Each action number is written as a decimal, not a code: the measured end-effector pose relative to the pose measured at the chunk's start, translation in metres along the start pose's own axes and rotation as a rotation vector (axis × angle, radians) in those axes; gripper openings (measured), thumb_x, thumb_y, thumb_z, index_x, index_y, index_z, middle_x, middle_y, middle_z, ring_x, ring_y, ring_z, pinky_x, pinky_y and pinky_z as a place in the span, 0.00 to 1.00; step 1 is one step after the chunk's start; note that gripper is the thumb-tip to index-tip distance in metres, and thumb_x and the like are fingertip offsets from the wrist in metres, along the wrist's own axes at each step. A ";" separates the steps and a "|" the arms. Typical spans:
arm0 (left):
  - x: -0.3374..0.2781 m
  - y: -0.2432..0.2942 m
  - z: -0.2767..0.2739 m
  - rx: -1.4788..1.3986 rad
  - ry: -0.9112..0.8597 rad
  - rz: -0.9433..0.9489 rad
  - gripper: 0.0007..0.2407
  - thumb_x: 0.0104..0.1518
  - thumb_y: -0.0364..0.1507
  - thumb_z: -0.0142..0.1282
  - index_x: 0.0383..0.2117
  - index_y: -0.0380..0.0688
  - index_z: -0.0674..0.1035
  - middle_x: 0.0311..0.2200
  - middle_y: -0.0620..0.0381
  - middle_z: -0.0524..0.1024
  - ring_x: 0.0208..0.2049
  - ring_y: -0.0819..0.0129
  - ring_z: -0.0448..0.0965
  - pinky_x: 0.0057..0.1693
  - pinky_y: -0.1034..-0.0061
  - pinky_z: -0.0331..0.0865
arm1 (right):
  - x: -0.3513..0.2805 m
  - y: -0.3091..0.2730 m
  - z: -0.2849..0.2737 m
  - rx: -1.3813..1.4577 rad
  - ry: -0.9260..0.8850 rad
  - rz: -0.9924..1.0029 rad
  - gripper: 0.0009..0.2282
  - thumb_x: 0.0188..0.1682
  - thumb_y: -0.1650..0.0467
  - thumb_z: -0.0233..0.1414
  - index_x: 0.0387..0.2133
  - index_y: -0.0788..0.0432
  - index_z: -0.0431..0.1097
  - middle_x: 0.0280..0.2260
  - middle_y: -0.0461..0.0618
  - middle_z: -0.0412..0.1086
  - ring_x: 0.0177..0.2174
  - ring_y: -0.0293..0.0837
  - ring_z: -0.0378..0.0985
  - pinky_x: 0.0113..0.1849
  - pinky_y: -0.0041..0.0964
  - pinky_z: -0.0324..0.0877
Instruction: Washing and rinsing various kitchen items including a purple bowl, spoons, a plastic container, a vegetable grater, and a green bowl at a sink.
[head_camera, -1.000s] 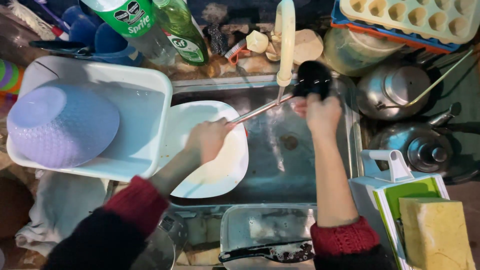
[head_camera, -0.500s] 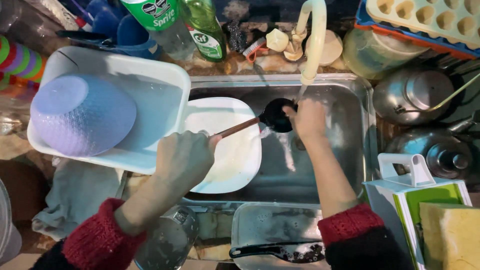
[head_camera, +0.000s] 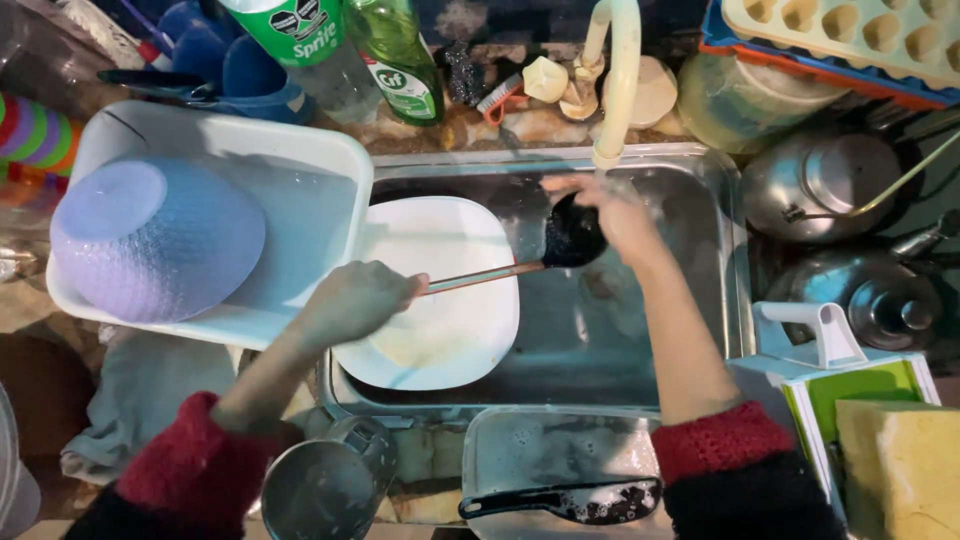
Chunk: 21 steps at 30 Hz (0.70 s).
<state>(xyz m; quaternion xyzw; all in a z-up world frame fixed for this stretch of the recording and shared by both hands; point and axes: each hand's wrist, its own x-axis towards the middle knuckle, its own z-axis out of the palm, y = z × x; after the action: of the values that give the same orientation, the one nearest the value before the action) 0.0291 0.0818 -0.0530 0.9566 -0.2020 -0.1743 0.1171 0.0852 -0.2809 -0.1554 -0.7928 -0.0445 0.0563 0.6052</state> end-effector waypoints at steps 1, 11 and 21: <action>0.008 -0.020 0.016 -0.377 -0.211 -0.144 0.24 0.67 0.45 0.46 0.15 0.45 0.78 0.14 0.53 0.71 0.18 0.60 0.67 0.29 0.66 0.61 | 0.000 -0.008 0.000 0.217 -0.051 0.038 0.15 0.49 0.69 0.50 0.44 0.66 0.77 0.41 0.55 0.78 0.42 0.47 0.80 0.48 0.38 0.70; 0.016 -0.019 0.035 -1.594 -0.917 -0.354 0.23 0.66 0.47 0.42 0.13 0.52 0.61 0.11 0.70 0.48 0.12 0.79 0.43 0.21 0.79 0.38 | -0.011 -0.074 0.033 -0.070 0.443 -0.383 0.13 0.55 0.70 0.55 0.49 0.65 0.75 0.43 0.53 0.75 0.44 0.42 0.74 0.49 0.38 0.69; 0.043 0.013 0.040 -0.700 -0.365 -0.032 0.27 0.68 0.48 0.38 0.20 0.42 0.79 0.15 0.53 0.64 0.23 0.62 0.67 0.33 0.67 0.63 | 0.019 -0.025 -0.011 0.364 0.444 0.482 0.15 0.50 0.63 0.58 0.43 0.62 0.75 0.34 0.49 0.72 0.32 0.42 0.72 0.35 0.42 0.68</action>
<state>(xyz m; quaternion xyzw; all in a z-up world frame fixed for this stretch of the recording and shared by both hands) 0.0461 0.0462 -0.0981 0.8152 -0.1328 -0.4017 0.3956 0.1053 -0.2819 -0.1291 -0.6529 0.2865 0.0307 0.7005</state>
